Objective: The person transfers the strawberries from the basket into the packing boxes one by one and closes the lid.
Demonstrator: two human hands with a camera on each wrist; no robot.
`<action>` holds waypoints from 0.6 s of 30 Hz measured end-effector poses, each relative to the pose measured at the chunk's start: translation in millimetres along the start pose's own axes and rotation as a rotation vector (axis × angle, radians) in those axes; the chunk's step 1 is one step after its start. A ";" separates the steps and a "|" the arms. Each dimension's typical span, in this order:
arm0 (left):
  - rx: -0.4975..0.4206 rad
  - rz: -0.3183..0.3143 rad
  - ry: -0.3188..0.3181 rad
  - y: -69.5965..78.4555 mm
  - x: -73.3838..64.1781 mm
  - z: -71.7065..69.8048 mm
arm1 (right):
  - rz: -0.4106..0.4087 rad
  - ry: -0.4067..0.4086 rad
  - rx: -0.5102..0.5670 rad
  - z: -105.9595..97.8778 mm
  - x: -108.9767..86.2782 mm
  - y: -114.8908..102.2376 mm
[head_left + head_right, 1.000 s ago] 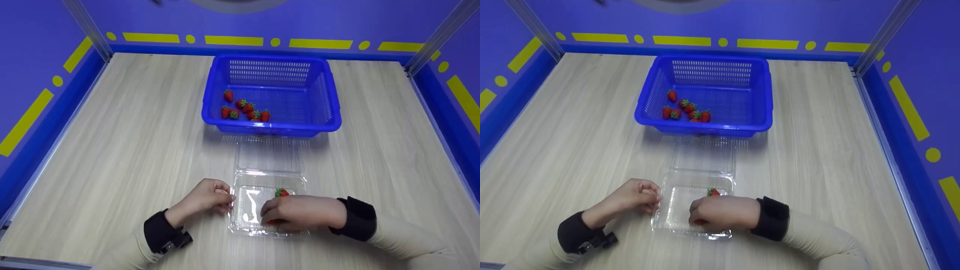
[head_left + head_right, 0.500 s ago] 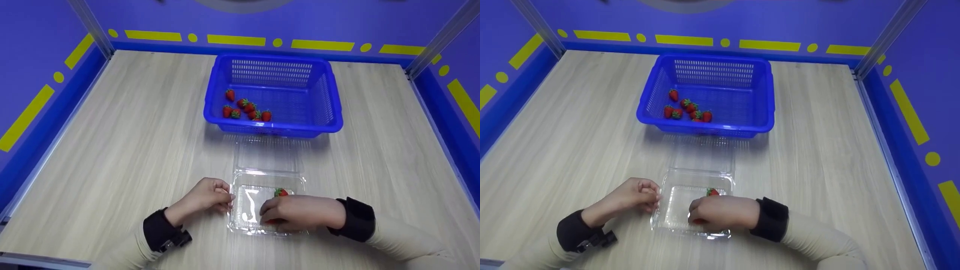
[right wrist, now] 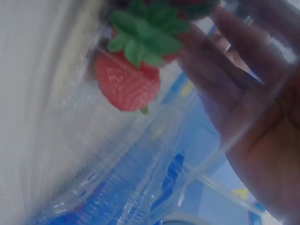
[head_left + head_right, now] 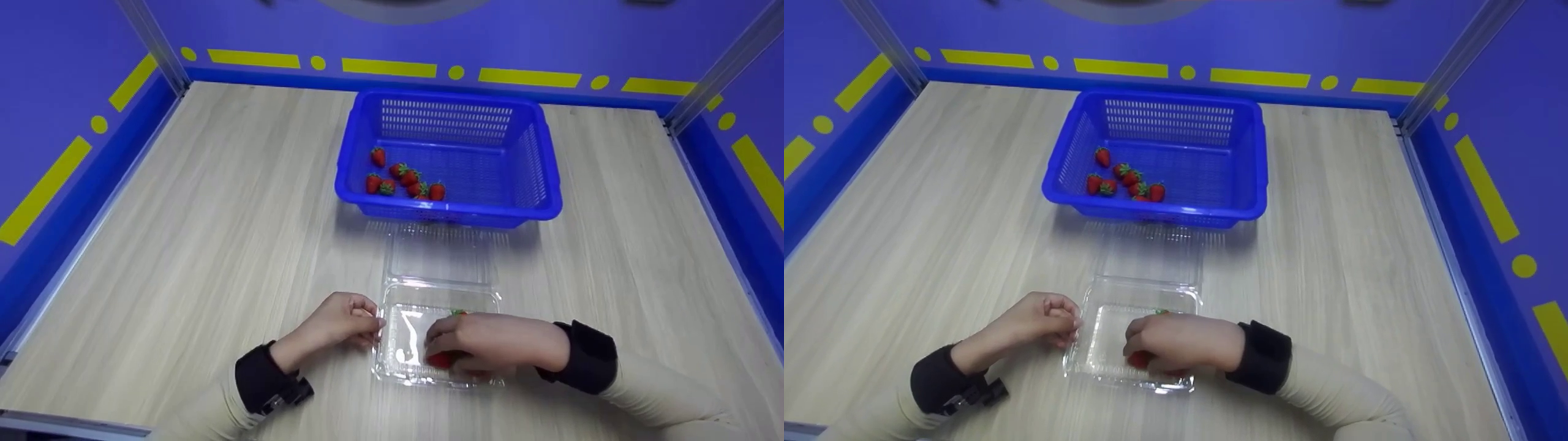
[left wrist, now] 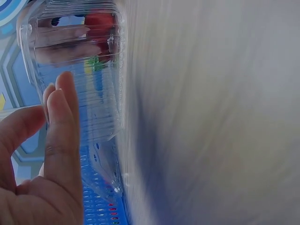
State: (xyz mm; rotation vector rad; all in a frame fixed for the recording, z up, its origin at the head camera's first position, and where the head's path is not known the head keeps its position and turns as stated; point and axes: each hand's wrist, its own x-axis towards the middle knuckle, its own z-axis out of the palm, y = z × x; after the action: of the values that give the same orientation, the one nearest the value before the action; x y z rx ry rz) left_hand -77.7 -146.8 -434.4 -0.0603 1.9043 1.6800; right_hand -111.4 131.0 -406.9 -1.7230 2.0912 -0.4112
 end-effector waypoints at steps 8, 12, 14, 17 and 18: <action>0.189 -0.001 -0.022 8.2 -3.8 -11.1 | 0.041 0.006 0.008 -10.9 -1.8 0.6; 0.362 0.054 0.002 32.5 -13.0 -27.3 | 0.031 0.072 -0.059 -32.6 -5.8 0.1; 0.466 0.120 0.023 49.8 -18.8 -36.5 | 0.029 0.120 -0.096 -48.5 -8.6 -0.8; 0.579 0.212 0.050 78.3 -27.3 -49.8 | 0.045 0.189 -0.131 -77.3 -12.9 -3.6; 0.607 0.239 0.060 88.2 -29.4 -53.6 | 0.051 0.213 -0.141 -87.6 -14.2 -4.4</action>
State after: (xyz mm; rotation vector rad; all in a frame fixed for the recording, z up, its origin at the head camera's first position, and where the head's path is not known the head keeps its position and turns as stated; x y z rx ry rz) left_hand -110.5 -188.3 -341.0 0.3715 2.4635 1.1755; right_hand -147.3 141.9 -326.4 -1.7672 2.3604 -0.4596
